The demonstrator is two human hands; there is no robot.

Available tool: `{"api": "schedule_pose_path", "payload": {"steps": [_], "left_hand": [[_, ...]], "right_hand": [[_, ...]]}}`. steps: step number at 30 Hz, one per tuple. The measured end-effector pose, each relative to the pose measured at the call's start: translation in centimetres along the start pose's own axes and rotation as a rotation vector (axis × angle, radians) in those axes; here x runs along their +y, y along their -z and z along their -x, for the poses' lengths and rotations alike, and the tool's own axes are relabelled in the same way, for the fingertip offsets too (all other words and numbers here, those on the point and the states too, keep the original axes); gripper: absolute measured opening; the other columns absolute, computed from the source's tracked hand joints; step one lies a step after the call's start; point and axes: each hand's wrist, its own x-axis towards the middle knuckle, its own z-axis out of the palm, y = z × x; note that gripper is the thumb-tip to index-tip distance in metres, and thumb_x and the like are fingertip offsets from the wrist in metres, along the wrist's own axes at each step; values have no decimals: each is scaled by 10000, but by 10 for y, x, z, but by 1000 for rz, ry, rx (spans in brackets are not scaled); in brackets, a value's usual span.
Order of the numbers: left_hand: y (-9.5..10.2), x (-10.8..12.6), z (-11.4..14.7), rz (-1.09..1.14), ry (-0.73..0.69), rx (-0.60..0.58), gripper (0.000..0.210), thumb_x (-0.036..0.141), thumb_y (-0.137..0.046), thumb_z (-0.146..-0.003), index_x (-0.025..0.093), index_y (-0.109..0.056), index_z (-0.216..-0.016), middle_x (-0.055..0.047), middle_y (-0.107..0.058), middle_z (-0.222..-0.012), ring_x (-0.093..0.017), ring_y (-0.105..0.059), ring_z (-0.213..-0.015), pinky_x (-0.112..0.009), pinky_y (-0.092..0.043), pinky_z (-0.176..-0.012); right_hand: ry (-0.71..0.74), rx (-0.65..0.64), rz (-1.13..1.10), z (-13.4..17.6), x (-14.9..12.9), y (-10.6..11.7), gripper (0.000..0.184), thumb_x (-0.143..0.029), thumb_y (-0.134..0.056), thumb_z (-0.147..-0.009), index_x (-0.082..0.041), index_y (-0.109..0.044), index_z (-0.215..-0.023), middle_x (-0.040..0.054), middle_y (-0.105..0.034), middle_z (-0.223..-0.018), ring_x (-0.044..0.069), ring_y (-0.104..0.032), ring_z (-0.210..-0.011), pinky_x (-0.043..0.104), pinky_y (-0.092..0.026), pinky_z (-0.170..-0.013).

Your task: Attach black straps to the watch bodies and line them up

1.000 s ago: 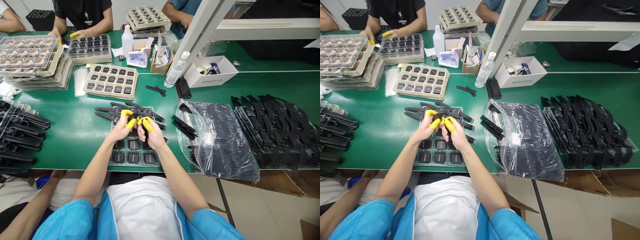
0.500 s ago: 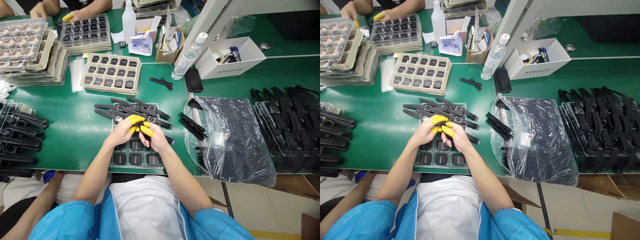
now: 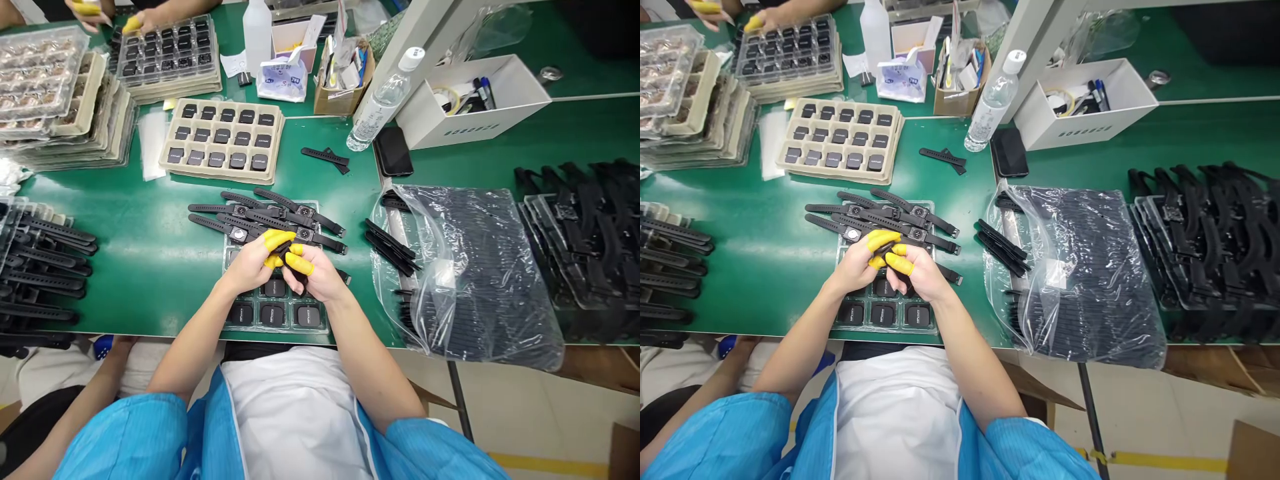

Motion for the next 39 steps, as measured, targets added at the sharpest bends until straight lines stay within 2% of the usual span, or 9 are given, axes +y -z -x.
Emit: {"api": "schedule_pose_path", "payload": {"steps": [6,14,20,27,30,34,37,39], "left_hand": [[-1,-1,1,-12,7,33,558,51,-441,-950,209,-543,-1476,-128,-673,-1360,-222,-642,-1285,-402,-566,-1086],[-3,0,1,-40,39,31,513,107,-413,-1003,211,-524,-1492,-136,-632,-1341,-222,-621,-1264,-401,-562,-1071],[3,7,0,18,79,-51,462,228,-418,-1056,189,-491,-1510,-151,-606,-1358,-248,-588,-1284,-440,-537,-1098],[1,2,3,-181,135,-104,374,233,-470,-1009,157,-599,-1351,-152,-645,-1265,-264,-610,-1198,-452,-551,-1060],[3,2,3,-126,131,-116,357,239,-428,-1041,146,-601,-1339,-154,-658,-1260,-255,-617,-1199,-441,-551,-1062],[6,5,2,15,148,-85,356,265,-401,-1075,156,-596,-1352,-149,-668,-1277,-237,-635,-1210,-425,-552,-1067],[5,6,0,72,226,-17,383,303,-522,-1043,181,-562,-1404,-130,-684,-1266,-226,-673,-1167,-391,-571,-1027],[3,8,-2,122,294,87,359,329,-616,-1005,192,-599,-1337,-102,-711,-1173,-199,-708,-1051,-335,-596,-920]], "right_hand": [[38,54,-40,-3,4,-3,381,-521,-764,-919,-168,-619,-907,-39,-598,-488,76,-363,-322,192,-289,-346],[41,115,-99,-4,5,-4,417,-564,-783,-892,-196,-587,-906,-59,-548,-468,80,-329,-336,185,-290,-339],[-23,150,-106,-4,2,-2,473,-596,-824,-844,-196,-579,-907,-55,-558,-460,71,-319,-332,173,-278,-336],[-167,210,-80,-4,1,1,600,-674,-885,-734,-187,-581,-912,-49,-575,-467,60,-324,-322,160,-239,-328],[-164,193,-47,-3,0,0,608,-692,-866,-750,-184,-584,-931,-44,-586,-475,66,-342,-320,165,-255,-326],[-118,160,-7,-1,1,0,564,-686,-825,-807,-202,-559,-919,-53,-589,-486,76,-366,-327,173,-283,-331],[-60,169,-23,-1,2,1,520,-660,-799,-849,-213,-552,-948,-53,-613,-538,84,-395,-353,183,-316,-348],[-11,178,-38,-2,2,1,486,-632,-789,-871,-219,-555,-976,-45,-633,-600,97,-452,-401,193,-365,-381]]}}
